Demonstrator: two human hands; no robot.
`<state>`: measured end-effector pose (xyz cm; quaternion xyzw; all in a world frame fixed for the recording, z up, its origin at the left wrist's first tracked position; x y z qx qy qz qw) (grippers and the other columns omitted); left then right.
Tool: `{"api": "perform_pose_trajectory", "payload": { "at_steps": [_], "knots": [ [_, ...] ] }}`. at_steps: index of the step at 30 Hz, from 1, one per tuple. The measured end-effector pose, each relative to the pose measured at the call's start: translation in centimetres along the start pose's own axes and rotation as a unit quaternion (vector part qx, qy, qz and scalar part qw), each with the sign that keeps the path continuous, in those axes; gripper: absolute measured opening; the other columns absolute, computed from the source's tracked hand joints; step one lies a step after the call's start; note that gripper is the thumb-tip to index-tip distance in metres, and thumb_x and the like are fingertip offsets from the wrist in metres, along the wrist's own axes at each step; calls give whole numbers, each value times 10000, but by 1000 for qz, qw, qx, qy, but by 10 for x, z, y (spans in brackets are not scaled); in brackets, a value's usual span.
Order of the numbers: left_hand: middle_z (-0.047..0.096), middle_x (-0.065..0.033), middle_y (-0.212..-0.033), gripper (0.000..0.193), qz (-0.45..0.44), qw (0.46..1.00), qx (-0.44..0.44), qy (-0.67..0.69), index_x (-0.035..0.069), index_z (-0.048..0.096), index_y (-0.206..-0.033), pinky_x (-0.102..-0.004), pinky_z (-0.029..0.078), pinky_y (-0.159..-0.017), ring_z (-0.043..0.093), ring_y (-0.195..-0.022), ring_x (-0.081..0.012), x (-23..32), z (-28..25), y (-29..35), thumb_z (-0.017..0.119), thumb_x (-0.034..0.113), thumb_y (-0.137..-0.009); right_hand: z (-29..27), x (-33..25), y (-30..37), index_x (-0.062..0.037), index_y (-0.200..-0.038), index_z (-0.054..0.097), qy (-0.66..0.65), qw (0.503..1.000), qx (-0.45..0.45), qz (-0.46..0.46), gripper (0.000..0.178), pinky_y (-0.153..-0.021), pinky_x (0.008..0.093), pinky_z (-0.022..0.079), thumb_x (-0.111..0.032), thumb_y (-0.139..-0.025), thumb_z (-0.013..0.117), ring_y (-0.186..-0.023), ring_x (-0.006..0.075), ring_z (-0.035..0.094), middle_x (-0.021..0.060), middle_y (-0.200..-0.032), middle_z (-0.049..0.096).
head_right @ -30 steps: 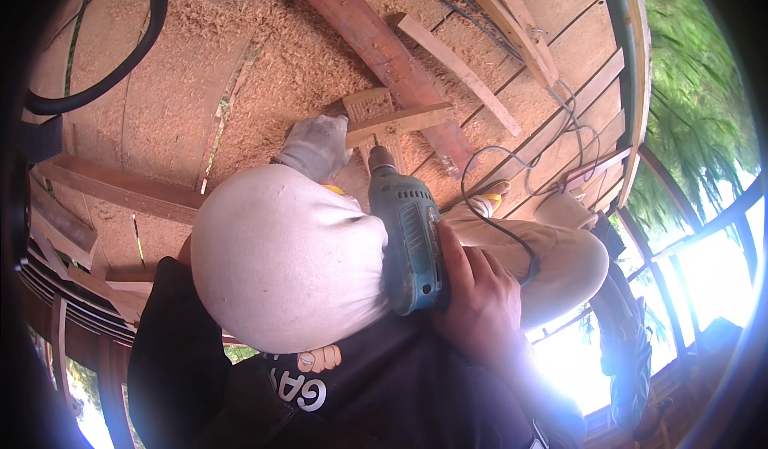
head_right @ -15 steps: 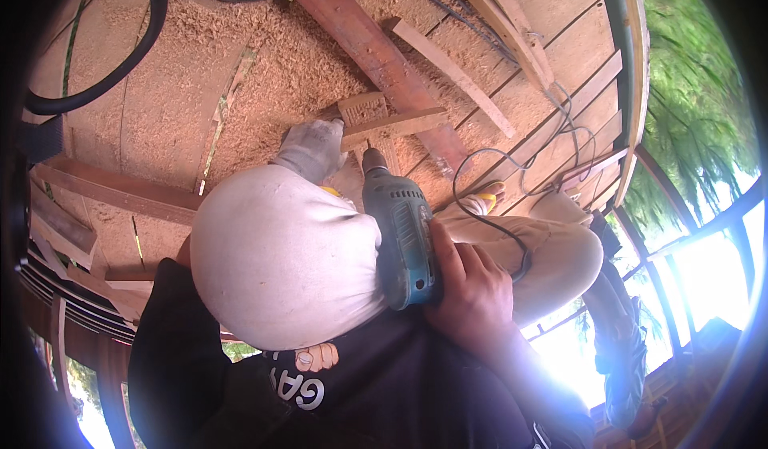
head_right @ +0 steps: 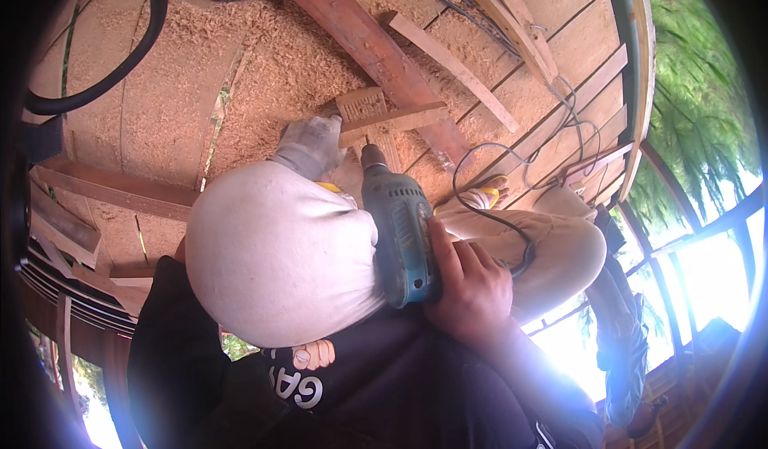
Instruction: The person uses a power drill to fasten wooden planks to a curved frame, then switches to a hammer to drive nails into the wood. They move around the structure to access different sections, securing the planks in place.
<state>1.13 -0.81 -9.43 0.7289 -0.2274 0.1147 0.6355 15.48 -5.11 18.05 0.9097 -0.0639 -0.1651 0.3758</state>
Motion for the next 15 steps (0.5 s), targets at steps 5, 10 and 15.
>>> {"api": "perform_pose_trajectory", "payload": {
  "at_steps": [5,10,15],
  "knots": [
    [736,-165,-1147,422,-1,1000,5,14,58,645,-1208,-429,538,-973,697,-1127,-320,-1,2,-3,725,340,-904,-2,0,-2,-24,-1406,574,-3,1000,-8,0,810,-691,406,576,-125,-621,748,-818,292,711,121,-969,706],
    [740,-166,-1127,420,-5,1000,10,-6,57,646,-1202,-430,538,-969,700,-1118,-319,0,1,-1,725,342,-903,-5,1,-7,-23,-1405,573,-5,1000,-4,-11,821,-702,407,583,-128,-610,749,-834,294,714,125,-990,710],
    [744,-167,-1108,418,-2,1000,22,-17,56,647,-1196,-431,539,-966,704,-1110,-319,2,-1,1,725,344,-903,-6,2,-10,-27,-1412,568,-3,1000,-4,-11,836,-702,411,582,-130,-603,750,-830,296,713,126,-981,707]
  ]
}}
Point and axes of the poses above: each hand's wrist, its own y-axis away from the middle knuckle, its own z-axis out of the palm, x = y × z, the point moved 6 cm from there along -y, towards the middle knuckle
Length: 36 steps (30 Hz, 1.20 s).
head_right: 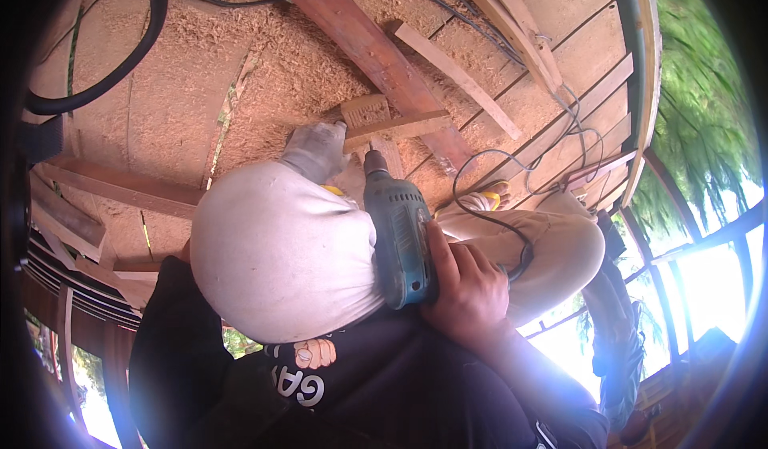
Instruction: The person uses a power drill to fasten wooden planks to a curved frame, then switches to a hammer to drive nails into the wood. They move around the structure to access different sections, securing the planks in place.
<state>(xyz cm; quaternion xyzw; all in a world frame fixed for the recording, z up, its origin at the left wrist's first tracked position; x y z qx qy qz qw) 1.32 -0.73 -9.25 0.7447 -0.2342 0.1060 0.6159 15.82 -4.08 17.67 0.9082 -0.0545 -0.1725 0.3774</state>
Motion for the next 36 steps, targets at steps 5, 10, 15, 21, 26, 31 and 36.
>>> {"api": "perform_pose_trajectory", "payload": {
  "at_steps": [5,10,15,21,26,31,36],
  "knots": [
    [744,-179,-1095,414,14,1000,-6,12,51,648,-1181,-433,547,-950,711,-1093,-321,1,0,2,729,346,-901,1,0,0,-26,-1420,566,-6,1000,-6,4,831,-668,408,567,-139,-617,748,-795,287,704,110,-920,689],
    [744,-185,-1091,399,-5,1000,1,9,50,650,-1164,-436,552,-942,712,-1086,-333,0,-1,2,731,335,-897,2,0,0,-9,-1401,580,0,1000,8,-1,784,-637,395,557,-146,-647,744,-746,278,697,104,-869,677],
    [742,-195,-1088,405,11,1000,0,22,37,644,-1181,-439,550,-949,710,-1087,-344,2,-6,1,723,321,-902,2,-1,-2,-1,-1393,586,0,1000,11,-4,773,-627,394,556,-139,-648,741,-730,280,693,108,-862,676],
    [740,-197,-1097,404,7,1000,9,13,40,637,-1197,-440,547,-951,710,-1087,-342,5,-8,6,716,310,-908,-3,-2,-6,-13,-1396,584,-3,1000,0,-3,810,-667,402,579,-124,-609,741,-791,296,710,119,-916,696],
    [735,-200,-1121,380,-6,1000,-6,9,40,642,-1179,-435,546,-951,709,-1087,-334,0,-4,3,713,302,-912,-6,-1,-8,-28,-1394,585,2,1000,4,-3,842,-687,411,587,-134,-578,762,-815,308,714,125,-926,697],
    [739,-195,-1109,374,20,999,25,10,32,648,-1159,-441,547,-948,711,-1084,-335,3,-6,4,724,297,-908,-3,3,-6,-60,-1419,569,4,1000,-18,17,873,-681,422,583,-155,-577,781,-807,317,711,120,-881,677],
    [742,-196,-1085,383,18,1000,8,24,27,648,-1157,-436,552,-935,716,-1065,-343,0,-2,3,730,304,-905,-2,3,-5,-72,-1428,564,3,1000,-10,14,889,-678,427,581,-166,-574,791,-797,315,707,115,-881,675]
  ]
}}
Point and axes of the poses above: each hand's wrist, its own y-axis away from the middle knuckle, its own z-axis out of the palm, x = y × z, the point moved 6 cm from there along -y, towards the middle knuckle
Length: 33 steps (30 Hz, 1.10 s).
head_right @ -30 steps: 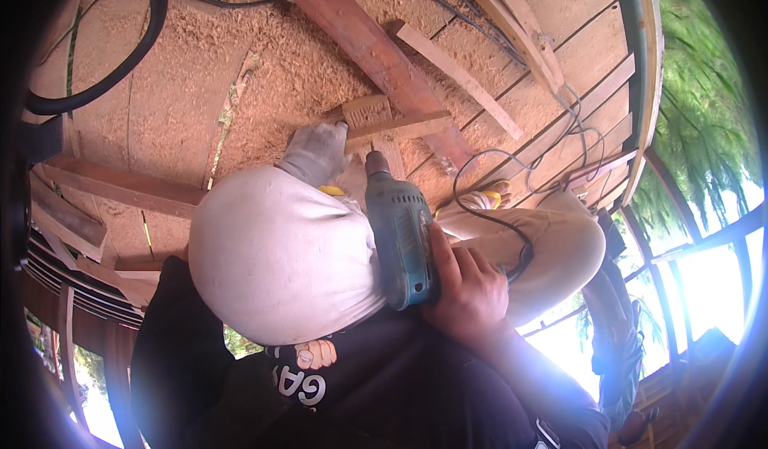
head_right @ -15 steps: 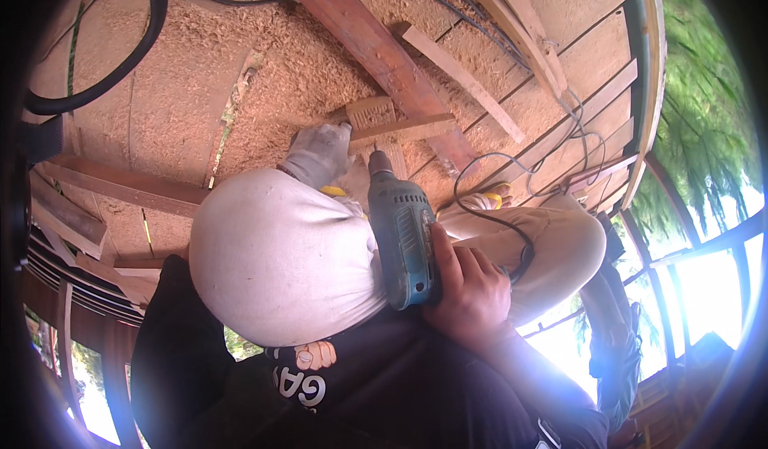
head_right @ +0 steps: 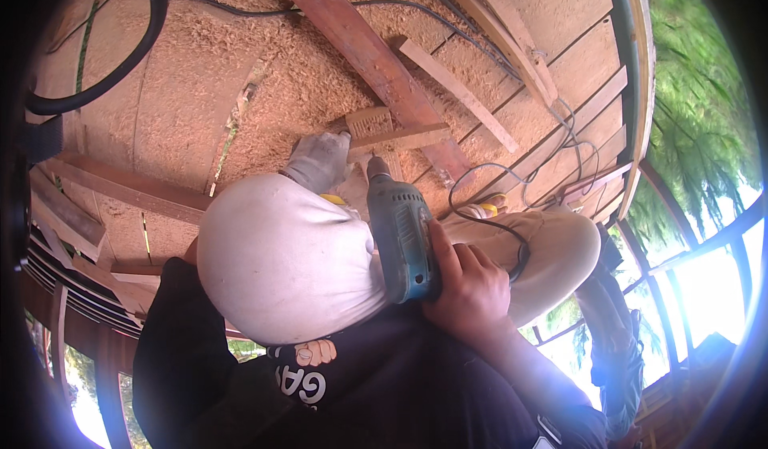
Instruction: The person uses a power drill to fasten wooden planks to a curved frame, then switches to a hammer to drive nails into the wood. They move around the structure to access different sections, securing the planks in place.
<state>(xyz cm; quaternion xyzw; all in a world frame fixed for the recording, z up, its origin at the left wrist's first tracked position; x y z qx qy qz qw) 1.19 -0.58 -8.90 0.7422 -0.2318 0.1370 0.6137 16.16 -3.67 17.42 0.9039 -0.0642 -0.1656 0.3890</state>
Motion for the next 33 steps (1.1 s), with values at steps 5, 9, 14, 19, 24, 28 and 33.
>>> {"api": "perform_pose_trajectory", "payload": {
  "at_steps": [5,9,14,19,24,28,33],
  "knots": [
    [741,-197,-1085,386,19,999,27,-27,34,648,-1164,-436,553,-936,717,-1067,-346,-1,2,-2,720,316,-912,1,-2,-1,-71,-1421,570,7,1000,9,-4,872,-688,425,585,-168,-583,791,-807,314,709,115,-901,682],
    [742,-194,-1095,379,0,1000,28,-15,44,657,-1166,-436,552,-942,716,-1072,-346,-2,4,-2,719,314,-908,0,-2,-1,-64,-1413,575,13,1000,26,-12,860,-691,420,588,-165,-586,789,-809,313,709,117,-907,685],
    [743,-188,-1106,366,-11,1000,12,-4,48,668,-1160,-436,555,-945,715,-1077,-344,-2,1,-2,723,300,-901,2,-1,-1,-61,-1407,581,11,1000,2,-5,843,-680,418,584,-162,-595,781,-802,312,710,118,-907,687],
    [741,-187,-1125,375,-6,1000,13,-7,47,671,-1174,-435,556,-951,713,-1088,-339,-1,-1,-1,736,282,-890,2,-2,-3,-65,-1411,581,21,1000,6,-13,847,-670,420,580,-166,-595,784,-801,306,710,115,-914,689],
    [738,-184,-1141,352,-9,1000,19,-7,46,671,-1183,-435,555,-958,710,-1103,-333,2,-4,4,711,253,-901,2,-3,-2,-72,-1416,577,32,999,21,-27,863,-680,419,584,-177,-588,799,-829,298,714,106,-945,693],
    [736,-182,-1154,330,-3,1000,21,-22,45,671,-1190,-435,555,-960,708,-1112,-328,4,-8,6,683,227,-916,4,-2,0,-69,-1436,556,33,999,-3,-14,839,-764,435,584,-207,-652,818,-894,327,719,142,-978,705],
    [734,-180,-1170,306,-1,999,32,-42,45,671,-1199,-436,556,-962,707,-1123,-322,6,-11,10,648,195,-934,0,-2,-3,-76,-1464,527,10,1000,-21,-7,874,-832,449,583,-227,-659,832,-924,375,720,170,-1006,719]
  ]
}}
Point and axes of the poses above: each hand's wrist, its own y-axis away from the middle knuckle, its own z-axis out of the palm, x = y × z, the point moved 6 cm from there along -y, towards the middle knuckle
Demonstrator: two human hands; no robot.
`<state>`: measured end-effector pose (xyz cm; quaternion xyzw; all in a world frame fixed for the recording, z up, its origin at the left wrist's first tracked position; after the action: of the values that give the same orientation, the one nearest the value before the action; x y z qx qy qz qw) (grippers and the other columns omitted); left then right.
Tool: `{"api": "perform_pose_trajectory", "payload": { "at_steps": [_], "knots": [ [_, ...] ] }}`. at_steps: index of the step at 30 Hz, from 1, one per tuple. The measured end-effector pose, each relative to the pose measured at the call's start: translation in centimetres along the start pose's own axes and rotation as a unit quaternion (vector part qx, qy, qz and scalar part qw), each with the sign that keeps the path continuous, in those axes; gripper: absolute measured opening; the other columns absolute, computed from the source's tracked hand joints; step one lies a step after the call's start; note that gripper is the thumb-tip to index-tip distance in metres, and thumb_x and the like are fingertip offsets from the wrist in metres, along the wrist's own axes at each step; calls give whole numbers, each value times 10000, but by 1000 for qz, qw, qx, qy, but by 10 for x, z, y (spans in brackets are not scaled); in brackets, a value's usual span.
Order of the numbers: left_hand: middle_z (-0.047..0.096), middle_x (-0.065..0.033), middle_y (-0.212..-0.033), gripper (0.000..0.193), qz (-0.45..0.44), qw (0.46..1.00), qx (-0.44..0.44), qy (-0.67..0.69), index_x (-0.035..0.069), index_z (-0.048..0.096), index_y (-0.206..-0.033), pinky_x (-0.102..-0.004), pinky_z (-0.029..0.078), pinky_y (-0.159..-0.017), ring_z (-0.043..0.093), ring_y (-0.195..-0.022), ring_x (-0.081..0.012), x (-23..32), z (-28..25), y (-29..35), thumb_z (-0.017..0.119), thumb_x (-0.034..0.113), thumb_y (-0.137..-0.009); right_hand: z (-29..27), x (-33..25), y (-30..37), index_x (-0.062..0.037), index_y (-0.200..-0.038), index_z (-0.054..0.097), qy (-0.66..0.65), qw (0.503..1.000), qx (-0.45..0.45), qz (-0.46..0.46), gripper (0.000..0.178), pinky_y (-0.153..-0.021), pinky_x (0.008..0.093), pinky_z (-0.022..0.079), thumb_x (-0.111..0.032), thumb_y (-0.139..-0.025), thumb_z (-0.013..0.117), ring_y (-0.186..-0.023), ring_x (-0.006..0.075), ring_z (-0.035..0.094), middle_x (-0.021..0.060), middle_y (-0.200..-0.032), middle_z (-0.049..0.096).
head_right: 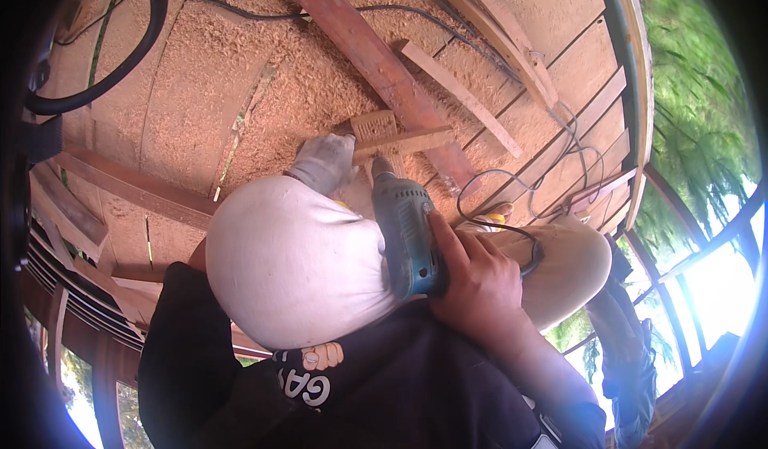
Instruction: The person uses a power drill to fasten wooden planks to a curved frame, then switches to a hammer to drive nails into the wood. They move around the structure to access different sections, securing the planks in place.
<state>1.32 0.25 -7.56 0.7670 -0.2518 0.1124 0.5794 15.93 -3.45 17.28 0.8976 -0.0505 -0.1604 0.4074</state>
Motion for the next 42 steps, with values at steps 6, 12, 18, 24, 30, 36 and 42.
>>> {"api": "perform_pose_trajectory", "payload": {
  "at_steps": [6,12,18,24,30,36,42],
  "knots": [
    [731,-176,-1186,289,0,1000,16,-10,44,670,-1208,-433,556,-967,705,-1135,-312,3,3,2,612,163,-952,12,8,8,-99,-1550,414,-28,991,-129,25,1003,-947,477,535,-222,-651,842,-1154,403,643,207,-1217,633],
    [731,-171,-1168,416,-31,999,27,-27,54,640,-1228,-419,545,-979,696,-1141,-317,2,9,0,742,277,-892,26,15,25,-71,-1542,412,-33,998,-60,6,990,-954,475,531,-168,-645,819,-1161,411,627,215,-1228,613],
    [737,-184,-1165,293,-34,997,66,-36,49,672,-1195,-417,558,-967,711,-1125,-308,7,7,7,634,203,-948,37,23,34,-56,-1530,423,-65,996,17,-67,960,-920,475,539,-115,-643,784,-1040,411,660,207,-1142,652],
    [733,-188,-1175,318,-46,993,94,-48,47,670,-1204,-415,546,-992,696,-1152,-323,14,3,17,652,231,-946,52,29,54,-33,-1510,436,-41,995,48,-81,937,-896,472,544,-109,-643,784,-1041,407,665,217,-1104,667],
    [718,-188,-1210,383,-70,988,126,-58,45,658,-1214,-420,533,-1015,674,-1186,-327,22,6,22,693,292,-923,58,46,60,-48,-1507,448,-78,991,76,-80,924,-856,458,549,-96,-643,772,-1009,393,677,200,-1024,677],
    [730,-184,-1159,458,-58,983,165,-48,40,629,-1223,-452,542,-996,685,-1148,-354,22,18,24,707,359,-903,31,51,86,-31,-1467,498,-125,977,143,-100,847,-819,460,555,-54,-651,725,-920,426,697,220,-1005,697],
    [718,-196,-1184,514,-65,978,196,-21,43,618,-1265,-465,536,-1000,676,-1159,-368,-4,30,10,713,387,-895,-23,93,125,-68,-1431,550,-197,946,247,-79,784,-867,456,556,-4,-659,677,-975,431,715,263,-1050,700]
  ]
}}
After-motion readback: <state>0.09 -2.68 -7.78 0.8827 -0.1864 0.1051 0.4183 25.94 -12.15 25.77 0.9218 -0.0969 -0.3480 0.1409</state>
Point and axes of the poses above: each hand's wrist, its own y-axis away from the middle knuckle, its own z-axis out of the palm, x = y × z, the point moved 6 cm from there along -y, towards the middle knuckle
